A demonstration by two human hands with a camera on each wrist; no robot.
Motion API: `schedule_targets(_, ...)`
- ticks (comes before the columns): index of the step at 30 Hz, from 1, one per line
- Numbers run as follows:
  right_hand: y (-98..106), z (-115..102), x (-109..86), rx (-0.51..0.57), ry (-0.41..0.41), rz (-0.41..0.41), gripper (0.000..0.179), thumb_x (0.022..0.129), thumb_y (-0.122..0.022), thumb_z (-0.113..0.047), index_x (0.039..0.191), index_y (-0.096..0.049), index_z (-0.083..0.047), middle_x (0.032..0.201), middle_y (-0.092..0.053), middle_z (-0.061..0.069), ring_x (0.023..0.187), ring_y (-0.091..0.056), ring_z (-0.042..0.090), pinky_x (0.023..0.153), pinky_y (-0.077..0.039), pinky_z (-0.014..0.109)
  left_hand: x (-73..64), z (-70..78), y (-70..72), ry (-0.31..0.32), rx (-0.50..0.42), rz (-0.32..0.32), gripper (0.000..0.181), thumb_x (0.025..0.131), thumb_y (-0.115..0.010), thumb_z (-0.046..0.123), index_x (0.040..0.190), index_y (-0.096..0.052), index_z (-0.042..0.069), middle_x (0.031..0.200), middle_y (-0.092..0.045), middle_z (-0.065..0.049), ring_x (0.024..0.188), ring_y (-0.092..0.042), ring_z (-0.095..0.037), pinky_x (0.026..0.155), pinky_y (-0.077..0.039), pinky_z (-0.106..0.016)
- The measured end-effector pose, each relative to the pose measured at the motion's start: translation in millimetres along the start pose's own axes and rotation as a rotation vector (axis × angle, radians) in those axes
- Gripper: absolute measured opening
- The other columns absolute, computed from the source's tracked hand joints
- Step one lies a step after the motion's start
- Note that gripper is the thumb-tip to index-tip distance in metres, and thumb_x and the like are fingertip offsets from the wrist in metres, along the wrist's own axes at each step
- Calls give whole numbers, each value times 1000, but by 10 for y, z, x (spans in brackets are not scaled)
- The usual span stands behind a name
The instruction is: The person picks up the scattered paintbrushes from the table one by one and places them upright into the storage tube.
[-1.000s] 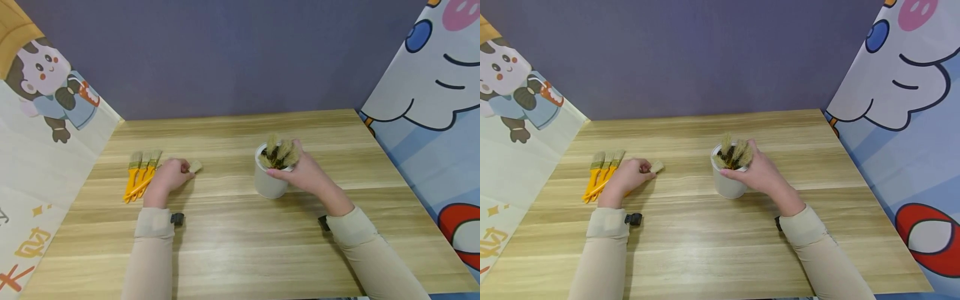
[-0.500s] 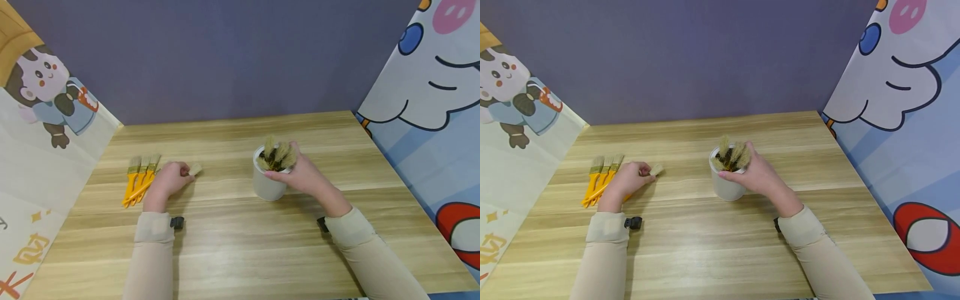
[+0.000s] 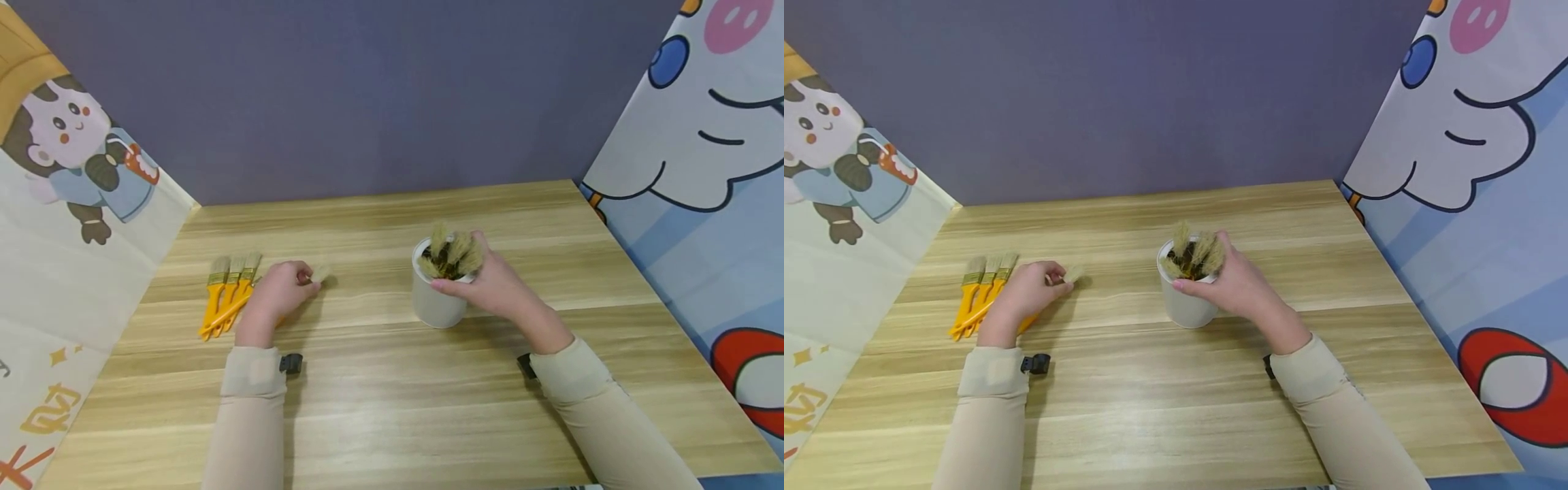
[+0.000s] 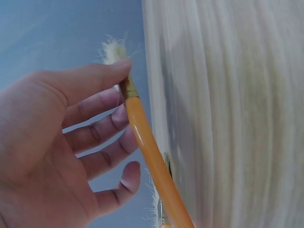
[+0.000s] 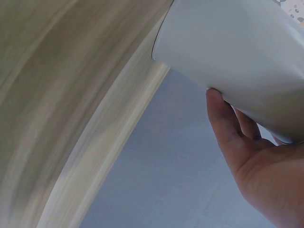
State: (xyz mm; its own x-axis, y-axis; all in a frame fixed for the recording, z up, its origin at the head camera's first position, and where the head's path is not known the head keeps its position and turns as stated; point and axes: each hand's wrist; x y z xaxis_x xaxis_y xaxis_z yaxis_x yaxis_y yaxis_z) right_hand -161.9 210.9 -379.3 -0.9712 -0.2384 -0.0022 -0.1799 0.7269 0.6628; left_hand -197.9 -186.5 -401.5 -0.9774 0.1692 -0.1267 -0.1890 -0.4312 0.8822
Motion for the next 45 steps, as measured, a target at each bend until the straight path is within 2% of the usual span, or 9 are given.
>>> schedule_targets(6,5,-8,-7,6,-9,-2,107,83,-82,-68,155,-28,-10,145,-56,17,138,-59,41,110,-50,65,3,29,12,-26,-27,31,46,104,-68,33,137,-65,1,128,-71,-20,113,-68,-36,98,-55,-56)
schedule_targets(12,-3,-11,-10,-4,-2,2,108,83,-82,-68,155,-28,-10,145,-56,17,138,-59,41,109,-51,65,-12,67,33,-41,-39,29,45,104,-68,32,137,-66,1,126,-71,-18,107,-68,-33,92,-56,-52)
schedule_targets(23,-3,-21,-7,-3,9,7,105,83,-83,-67,154,-29,-9,144,-56,16,136,-60,40,109,-51,64,-2,59,-64,-42,-47,43,44,103,-71,32,135,-67,1,124,-72,-18,108,-68,-34,95,-56,-52)
schedule_targets(34,-7,-43,-19,-7,-20,8,106,82,-82,-69,153,-29,-11,145,-58,17,138,-59,41,110,-50,64,-27,117,-32,-43,-41,39,45,104,-69,33,136,-66,2,127,-71,-18,109,-68,-34,94,-56,-53)
schedule_targets(39,-14,-44,-19,-18,-25,7,107,82,-82,-70,154,-29,-11,145,-57,17,138,-59,41,110,-50,65,-45,101,-33,-29,-43,28,46,105,-69,33,138,-65,2,129,-71,-18,111,-67,-34,95,-56,-53)
schedule_targets(45,-17,-41,-20,-14,-9,9,107,83,-83,-67,156,-28,-9,146,-57,18,139,-58,41,111,-49,65,-34,83,-58,-49,-22,48,44,104,-70,32,135,-67,1,125,-73,-18,110,-69,-34,96,-56,-53)
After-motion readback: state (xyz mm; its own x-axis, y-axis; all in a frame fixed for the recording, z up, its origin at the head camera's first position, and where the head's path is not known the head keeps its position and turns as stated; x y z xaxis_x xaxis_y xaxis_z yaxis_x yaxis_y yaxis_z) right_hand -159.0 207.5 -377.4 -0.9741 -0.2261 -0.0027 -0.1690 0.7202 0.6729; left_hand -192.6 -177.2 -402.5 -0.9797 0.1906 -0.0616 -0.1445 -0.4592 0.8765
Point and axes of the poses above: each hand's wrist, its own x-axis towards the middle knuckle, its own y-axis out of the back of the hand, z = x × y
